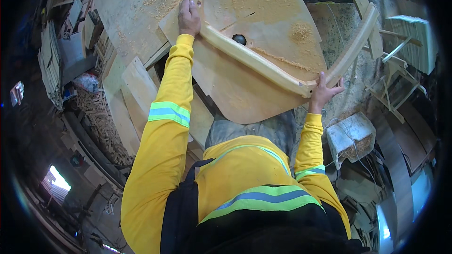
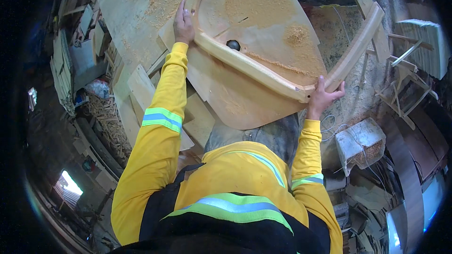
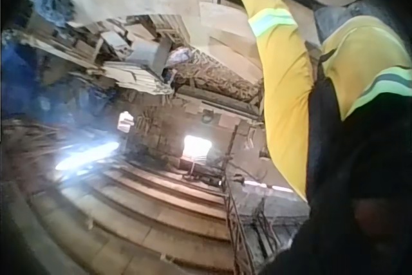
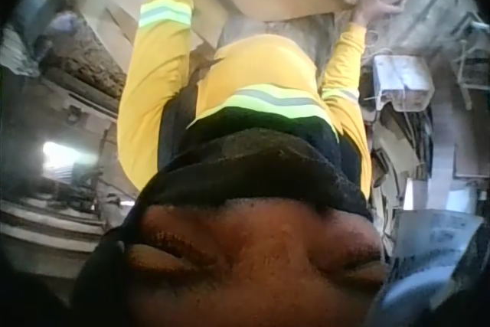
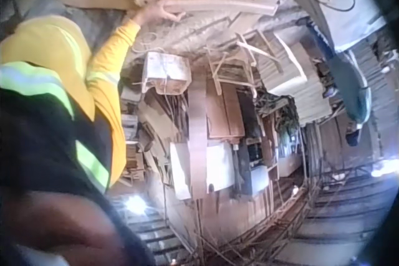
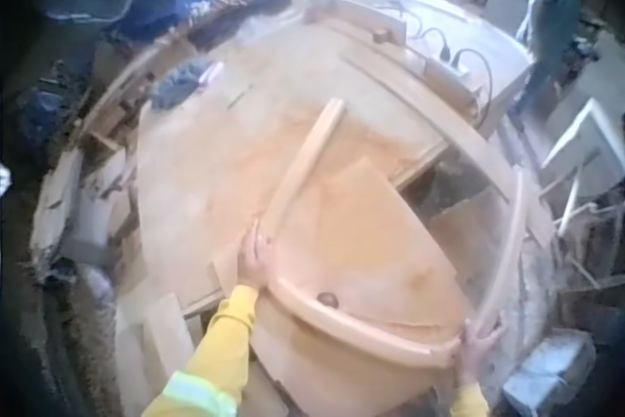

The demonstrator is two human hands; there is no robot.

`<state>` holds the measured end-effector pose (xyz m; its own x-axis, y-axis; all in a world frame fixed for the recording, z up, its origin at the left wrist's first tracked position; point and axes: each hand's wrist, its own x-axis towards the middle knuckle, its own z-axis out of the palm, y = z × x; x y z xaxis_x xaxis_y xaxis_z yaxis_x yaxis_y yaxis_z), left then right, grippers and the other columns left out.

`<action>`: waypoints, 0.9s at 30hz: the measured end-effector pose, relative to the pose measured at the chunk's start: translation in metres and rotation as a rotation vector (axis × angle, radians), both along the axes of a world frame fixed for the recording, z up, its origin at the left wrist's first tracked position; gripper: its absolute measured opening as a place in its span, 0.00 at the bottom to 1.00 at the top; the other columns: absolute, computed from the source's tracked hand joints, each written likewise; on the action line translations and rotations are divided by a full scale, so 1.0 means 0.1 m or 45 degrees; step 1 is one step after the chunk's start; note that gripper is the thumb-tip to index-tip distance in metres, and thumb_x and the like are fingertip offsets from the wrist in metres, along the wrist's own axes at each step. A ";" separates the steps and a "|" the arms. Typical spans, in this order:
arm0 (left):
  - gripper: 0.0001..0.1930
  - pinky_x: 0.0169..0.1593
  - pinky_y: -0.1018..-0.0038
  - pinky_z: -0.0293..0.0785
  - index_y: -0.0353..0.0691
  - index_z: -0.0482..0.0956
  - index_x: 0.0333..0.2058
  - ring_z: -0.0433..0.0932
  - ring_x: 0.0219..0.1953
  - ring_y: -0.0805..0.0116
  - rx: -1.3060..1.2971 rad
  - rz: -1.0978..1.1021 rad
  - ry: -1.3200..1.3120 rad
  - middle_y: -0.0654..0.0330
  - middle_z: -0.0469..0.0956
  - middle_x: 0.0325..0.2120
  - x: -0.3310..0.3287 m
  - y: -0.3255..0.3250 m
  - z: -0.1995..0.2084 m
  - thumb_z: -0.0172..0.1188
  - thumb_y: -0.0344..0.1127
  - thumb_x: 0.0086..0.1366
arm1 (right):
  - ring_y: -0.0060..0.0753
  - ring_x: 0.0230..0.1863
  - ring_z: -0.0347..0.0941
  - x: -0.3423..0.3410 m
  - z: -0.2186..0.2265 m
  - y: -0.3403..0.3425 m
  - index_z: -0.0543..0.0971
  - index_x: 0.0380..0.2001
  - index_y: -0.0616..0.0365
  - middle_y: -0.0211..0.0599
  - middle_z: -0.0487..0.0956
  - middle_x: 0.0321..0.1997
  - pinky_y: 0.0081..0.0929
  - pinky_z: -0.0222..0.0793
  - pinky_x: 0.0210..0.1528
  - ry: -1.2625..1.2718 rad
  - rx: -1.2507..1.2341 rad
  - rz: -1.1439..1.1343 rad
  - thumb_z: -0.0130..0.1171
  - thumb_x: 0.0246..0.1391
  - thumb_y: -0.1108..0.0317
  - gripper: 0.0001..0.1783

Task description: Shaping the edges of a curved wooden component using a router table.

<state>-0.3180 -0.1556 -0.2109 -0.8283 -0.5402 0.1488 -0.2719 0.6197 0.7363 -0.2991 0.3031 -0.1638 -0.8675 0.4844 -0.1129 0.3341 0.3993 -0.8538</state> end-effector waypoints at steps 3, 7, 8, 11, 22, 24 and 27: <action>0.25 0.66 0.58 0.61 0.33 0.65 0.63 0.67 0.62 0.42 -0.096 0.018 0.010 0.39 0.70 0.59 0.00 -0.07 -0.04 0.42 0.40 0.73 | 0.49 0.64 0.62 -0.01 -0.04 0.03 0.56 0.66 0.64 0.52 0.61 0.66 0.40 0.57 0.68 -0.015 0.027 0.015 0.67 0.52 0.65 0.43; 0.27 0.68 0.56 0.57 0.31 0.63 0.64 0.65 0.63 0.40 -0.280 0.165 -0.125 0.38 0.68 0.60 0.01 0.14 0.03 0.43 0.43 0.73 | 0.49 0.66 0.60 0.00 -0.07 0.09 0.55 0.67 0.63 0.53 0.60 0.66 0.40 0.56 0.69 0.001 0.106 0.055 0.66 0.49 0.68 0.45; 0.27 0.68 0.56 0.57 0.31 0.63 0.64 0.65 0.63 0.40 -0.288 0.173 -0.123 0.38 0.68 0.60 0.03 0.16 0.03 0.43 0.43 0.73 | 0.49 0.66 0.60 -0.01 -0.07 0.08 0.55 0.67 0.63 0.53 0.60 0.66 0.40 0.56 0.69 0.003 0.097 0.062 0.66 0.49 0.68 0.45; 0.30 0.70 0.56 0.53 0.29 0.56 0.67 0.61 0.66 0.40 -0.217 0.412 -0.223 0.36 0.63 0.63 0.13 0.32 -0.02 0.41 0.43 0.74 | 0.49 0.67 0.59 -0.02 -0.08 0.05 0.54 0.67 0.63 0.53 0.60 0.66 0.40 0.54 0.69 -0.006 0.045 0.053 0.65 0.49 0.69 0.45; 0.31 0.74 0.57 0.43 0.27 0.41 0.71 0.49 0.72 0.39 0.196 0.731 0.085 0.33 0.48 0.70 0.61 1.87 -0.05 0.36 0.40 0.77 | 0.54 0.65 0.61 0.01 -0.18 0.09 0.55 0.66 0.64 0.55 0.62 0.65 0.41 0.55 0.69 0.055 0.233 0.045 0.68 0.47 0.68 0.46; 0.31 0.74 0.58 0.45 0.26 0.42 0.70 0.50 0.72 0.40 0.255 0.800 0.112 0.33 0.47 0.70 0.56 1.93 0.01 0.35 0.40 0.78 | 0.55 0.66 0.60 0.02 -0.16 0.09 0.53 0.67 0.66 0.56 0.60 0.66 0.41 0.54 0.70 0.032 0.222 0.051 0.68 0.48 0.66 0.48; 0.30 0.74 0.60 0.48 0.26 0.45 0.70 0.51 0.71 0.41 0.302 0.873 0.125 0.33 0.48 0.70 0.50 1.95 0.06 0.35 0.41 0.78 | 0.56 0.69 0.57 -0.05 -0.07 0.15 0.47 0.69 0.67 0.62 0.57 0.69 0.42 0.52 0.71 -0.206 0.047 0.098 0.68 0.50 0.63 0.53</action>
<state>-0.2677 0.0389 -0.2050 -0.2814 -0.9594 0.0197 -0.4676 0.1550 0.8702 -0.3040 0.3177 -0.1706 -0.8742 0.4236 -0.2374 0.4332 0.4594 -0.7754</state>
